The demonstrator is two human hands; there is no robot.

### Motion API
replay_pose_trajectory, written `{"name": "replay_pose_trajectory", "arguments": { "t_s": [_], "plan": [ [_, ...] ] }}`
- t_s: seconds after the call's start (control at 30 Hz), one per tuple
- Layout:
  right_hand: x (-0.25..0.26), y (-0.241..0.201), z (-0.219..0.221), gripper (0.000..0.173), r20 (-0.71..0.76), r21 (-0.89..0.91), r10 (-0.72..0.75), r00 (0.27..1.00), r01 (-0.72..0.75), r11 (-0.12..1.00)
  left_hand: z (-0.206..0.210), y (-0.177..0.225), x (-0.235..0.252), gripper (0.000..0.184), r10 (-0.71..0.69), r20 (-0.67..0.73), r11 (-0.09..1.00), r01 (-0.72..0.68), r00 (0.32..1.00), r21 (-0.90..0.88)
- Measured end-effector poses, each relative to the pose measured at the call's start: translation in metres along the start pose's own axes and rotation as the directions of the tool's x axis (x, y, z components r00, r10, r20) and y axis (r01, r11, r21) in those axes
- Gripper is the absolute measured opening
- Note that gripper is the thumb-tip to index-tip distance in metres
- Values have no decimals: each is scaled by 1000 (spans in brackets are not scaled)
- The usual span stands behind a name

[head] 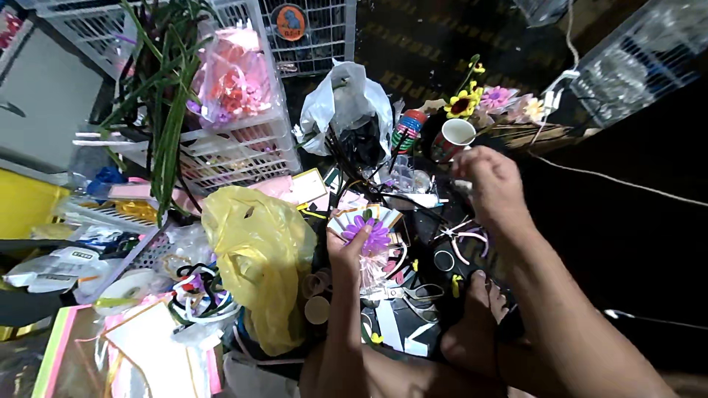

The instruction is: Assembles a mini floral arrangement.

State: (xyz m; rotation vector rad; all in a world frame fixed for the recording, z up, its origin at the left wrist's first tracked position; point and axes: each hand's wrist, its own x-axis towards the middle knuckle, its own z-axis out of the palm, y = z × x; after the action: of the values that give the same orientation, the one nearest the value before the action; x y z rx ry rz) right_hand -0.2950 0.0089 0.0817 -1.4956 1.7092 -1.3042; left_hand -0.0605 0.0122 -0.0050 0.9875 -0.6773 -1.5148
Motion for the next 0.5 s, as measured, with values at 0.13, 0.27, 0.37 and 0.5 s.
{"name": "replay_pose_trajectory", "arguments": {
  "t_s": [0.13, 0.27, 0.37, 0.5],
  "plan": [
    [-25, 22, -5, 34, -245, 180, 211, 946, -169, 969, 4, -5, 0, 53, -40, -54, 998, 36, 998, -60],
    [-50, 46, -1, 67, -9, 296, 413, 911, -392, 871, 5, -8, -1, 46, -81, -81, 996, 77, 993, -52],
    [-63, 45, 20, 61, 246, 234, 435, 866, -488, 841, 8, -9, -2, 35, -117, -87, 993, 115, 989, -29],
    [-67, 30, 52, 40, 495, 211, 375, 783, -527, 823, 10, -11, -4, 30, -188, -2, 981, 188, 982, -43]
  ]
}}
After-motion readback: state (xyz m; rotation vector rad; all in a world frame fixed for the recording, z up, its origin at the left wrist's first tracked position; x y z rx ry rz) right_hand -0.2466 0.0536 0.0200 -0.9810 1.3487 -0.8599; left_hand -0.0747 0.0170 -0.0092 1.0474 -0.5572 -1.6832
